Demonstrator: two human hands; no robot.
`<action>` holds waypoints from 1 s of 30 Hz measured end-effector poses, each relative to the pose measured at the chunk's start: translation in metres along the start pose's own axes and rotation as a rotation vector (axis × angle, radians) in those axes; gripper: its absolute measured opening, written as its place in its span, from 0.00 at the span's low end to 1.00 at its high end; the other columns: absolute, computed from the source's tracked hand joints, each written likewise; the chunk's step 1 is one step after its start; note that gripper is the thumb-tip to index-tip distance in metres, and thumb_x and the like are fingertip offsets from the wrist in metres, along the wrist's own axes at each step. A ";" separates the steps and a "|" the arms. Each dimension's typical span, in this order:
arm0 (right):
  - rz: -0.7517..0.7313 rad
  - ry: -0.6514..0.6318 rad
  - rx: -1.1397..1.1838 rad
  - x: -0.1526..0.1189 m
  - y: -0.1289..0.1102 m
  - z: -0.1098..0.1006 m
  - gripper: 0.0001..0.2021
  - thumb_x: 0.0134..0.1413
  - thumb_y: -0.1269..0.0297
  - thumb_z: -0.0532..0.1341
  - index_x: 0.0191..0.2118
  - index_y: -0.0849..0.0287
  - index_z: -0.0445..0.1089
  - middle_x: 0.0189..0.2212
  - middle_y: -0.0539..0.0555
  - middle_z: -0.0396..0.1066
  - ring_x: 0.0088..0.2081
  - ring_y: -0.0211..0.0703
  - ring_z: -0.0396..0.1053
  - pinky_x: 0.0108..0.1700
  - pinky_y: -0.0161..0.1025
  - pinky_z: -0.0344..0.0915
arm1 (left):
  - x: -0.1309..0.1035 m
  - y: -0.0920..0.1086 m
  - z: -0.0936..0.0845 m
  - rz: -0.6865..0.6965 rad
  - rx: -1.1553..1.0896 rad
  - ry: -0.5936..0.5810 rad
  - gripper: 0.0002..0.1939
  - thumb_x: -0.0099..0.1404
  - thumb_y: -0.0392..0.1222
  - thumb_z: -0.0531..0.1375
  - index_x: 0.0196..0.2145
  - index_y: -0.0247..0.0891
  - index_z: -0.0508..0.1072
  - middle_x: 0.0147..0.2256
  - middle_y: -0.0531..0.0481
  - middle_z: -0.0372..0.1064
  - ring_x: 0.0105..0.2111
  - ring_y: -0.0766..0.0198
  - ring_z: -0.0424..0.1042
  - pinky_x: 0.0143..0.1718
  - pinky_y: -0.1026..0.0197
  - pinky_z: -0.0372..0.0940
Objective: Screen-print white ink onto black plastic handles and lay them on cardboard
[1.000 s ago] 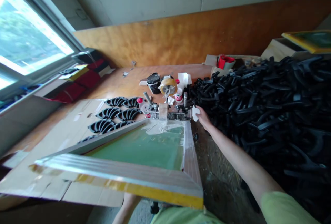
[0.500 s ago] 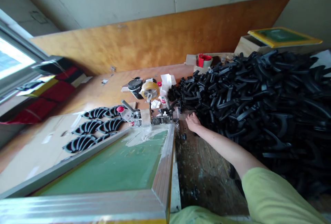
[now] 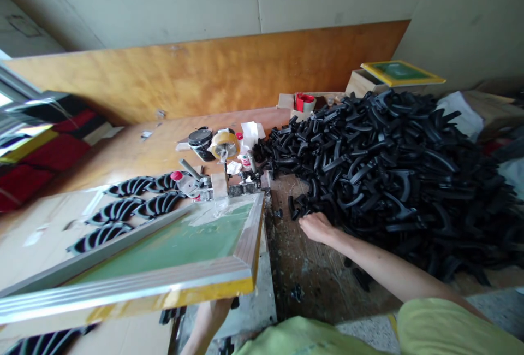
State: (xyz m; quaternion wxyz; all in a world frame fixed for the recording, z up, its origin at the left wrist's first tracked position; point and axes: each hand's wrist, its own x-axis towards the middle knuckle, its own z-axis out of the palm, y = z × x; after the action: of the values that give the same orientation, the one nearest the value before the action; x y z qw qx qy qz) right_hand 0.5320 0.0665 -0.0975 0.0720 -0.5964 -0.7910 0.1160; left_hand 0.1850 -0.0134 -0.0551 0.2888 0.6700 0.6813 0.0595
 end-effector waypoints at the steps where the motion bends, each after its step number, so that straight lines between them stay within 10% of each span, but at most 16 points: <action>1: 0.021 0.004 -0.028 0.006 0.006 -0.017 0.10 0.57 0.67 0.54 0.31 0.56 0.73 0.26 0.56 0.74 0.31 0.45 0.71 0.42 0.41 0.64 | 0.007 0.018 0.006 0.025 -0.012 -0.028 0.17 0.61 0.58 0.52 0.35 0.46 0.73 0.21 0.52 0.70 0.28 0.56 0.74 0.28 0.60 0.67; 6: 0.118 0.253 -0.346 0.050 0.058 -0.104 0.16 0.57 0.75 0.49 0.44 0.65 0.71 0.46 0.66 0.70 0.54 0.54 0.61 0.56 0.49 0.54 | 0.045 0.106 0.032 0.193 -0.109 -0.072 0.15 0.65 0.49 0.53 0.45 0.40 0.70 0.27 0.52 0.72 0.29 0.62 0.73 0.34 0.62 0.66; 10: 0.176 0.258 -0.457 0.063 0.085 -0.117 0.18 0.57 0.77 0.46 0.44 0.66 0.71 0.50 0.65 0.67 0.51 0.55 0.62 0.56 0.53 0.51 | 0.052 0.131 0.037 0.292 -0.249 -0.058 0.22 0.66 0.46 0.53 0.56 0.39 0.62 0.37 0.50 0.74 0.31 0.66 0.73 0.37 0.64 0.66; 17: 0.241 0.201 -0.362 0.017 0.051 -0.092 0.13 0.56 0.76 0.49 0.41 0.63 0.69 0.42 0.65 0.69 0.46 0.54 0.64 0.49 0.50 0.57 | 0.012 0.057 0.030 0.239 -0.337 -0.076 0.16 0.66 0.48 0.52 0.46 0.39 0.70 0.35 0.49 0.75 0.30 0.66 0.72 0.33 0.65 0.65; 21: 0.247 0.308 0.089 -0.005 0.009 -0.077 0.06 0.51 0.63 0.61 0.35 0.57 0.67 0.34 0.57 0.71 0.42 0.50 0.66 0.44 0.44 0.62 | -0.015 0.010 0.012 0.104 -0.515 -0.042 0.18 0.66 0.52 0.51 0.46 0.40 0.70 0.34 0.50 0.75 0.29 0.66 0.72 0.30 0.65 0.65; 26: 0.209 0.156 0.944 0.008 -0.069 -0.022 0.14 0.42 0.58 0.66 0.35 0.57 0.67 0.29 0.48 0.70 0.32 0.42 0.69 0.38 0.40 0.65 | -0.029 -0.033 -0.010 -0.004 -0.640 0.065 0.20 0.64 0.55 0.53 0.44 0.38 0.71 0.33 0.48 0.75 0.30 0.64 0.72 0.29 0.64 0.64; 30: 0.062 0.111 0.914 0.034 -0.127 0.013 0.08 0.43 0.66 0.64 0.33 0.58 0.70 0.30 0.48 0.72 0.35 0.41 0.69 0.42 0.39 0.64 | -0.028 -0.056 -0.024 -0.006 -0.686 0.113 0.21 0.62 0.58 0.55 0.42 0.38 0.72 0.32 0.48 0.75 0.29 0.63 0.72 0.28 0.64 0.64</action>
State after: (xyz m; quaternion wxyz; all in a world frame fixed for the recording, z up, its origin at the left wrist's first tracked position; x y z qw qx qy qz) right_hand 0.4013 0.0651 -0.0771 0.3661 -0.5321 -0.6356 0.4229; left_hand 0.1227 -0.0384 -0.0529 0.4593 0.5275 0.6385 0.3211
